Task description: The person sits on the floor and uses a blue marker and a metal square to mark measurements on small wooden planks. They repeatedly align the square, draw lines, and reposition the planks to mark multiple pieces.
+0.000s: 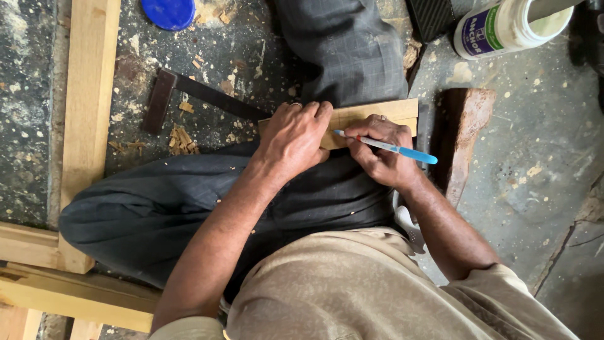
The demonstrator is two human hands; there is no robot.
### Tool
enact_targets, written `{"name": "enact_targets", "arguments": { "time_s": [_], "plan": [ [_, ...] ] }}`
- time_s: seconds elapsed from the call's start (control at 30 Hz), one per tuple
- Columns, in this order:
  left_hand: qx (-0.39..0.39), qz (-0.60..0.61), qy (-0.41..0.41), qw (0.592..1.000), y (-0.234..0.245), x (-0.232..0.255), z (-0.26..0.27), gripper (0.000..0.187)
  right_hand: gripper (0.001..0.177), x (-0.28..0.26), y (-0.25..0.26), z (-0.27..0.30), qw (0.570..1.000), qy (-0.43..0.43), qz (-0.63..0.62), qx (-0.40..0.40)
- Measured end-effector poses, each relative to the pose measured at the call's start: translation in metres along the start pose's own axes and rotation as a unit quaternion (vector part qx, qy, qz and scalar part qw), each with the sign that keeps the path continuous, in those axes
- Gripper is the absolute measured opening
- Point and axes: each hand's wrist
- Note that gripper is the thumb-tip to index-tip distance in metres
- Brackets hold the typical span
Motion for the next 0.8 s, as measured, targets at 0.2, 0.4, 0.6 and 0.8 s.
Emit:
{"name": "enact_targets", "arguments": {
  "time_s": [0.2,0.4,0.6,0.8],
  "plan": [
    [-0.009,-0.006,0.006,1.0,-0.0024,-0.0021,-0.0008,0.071,0.015,-0.0008,0.0005,0.0003,1.0,-0.009,-0.005,-0.007],
    [-0.015,-0.004,0.011,1.0,-0.0017,-0.0011,-0.0018,0.07,0.015,-0.0003,0.0002,-0.0002,1.0,0.001,-0.003,-0.005],
    [-0.009,-0.01,0.006,1.0,-0.0015,-0.0002,-0.0016,0.073,0.015,-0.0007,0.0015,0.0006,1.0,-0.001,-0.001,-0.011],
    [-0.019,-0.012,0.013,1.0,-0.0012,0.0003,-0.0016,0.072,0.015,0.0002,0.0013,0.0003,1.0,-0.011,-0.002,-0.022]
  ]
}}
Point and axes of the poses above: each hand's wrist, its own z-axis away from the middle knuckle, its own y-axis out of the back of the hand, x = y × z, and after that the axes turned 13 degrees about z, right-handed
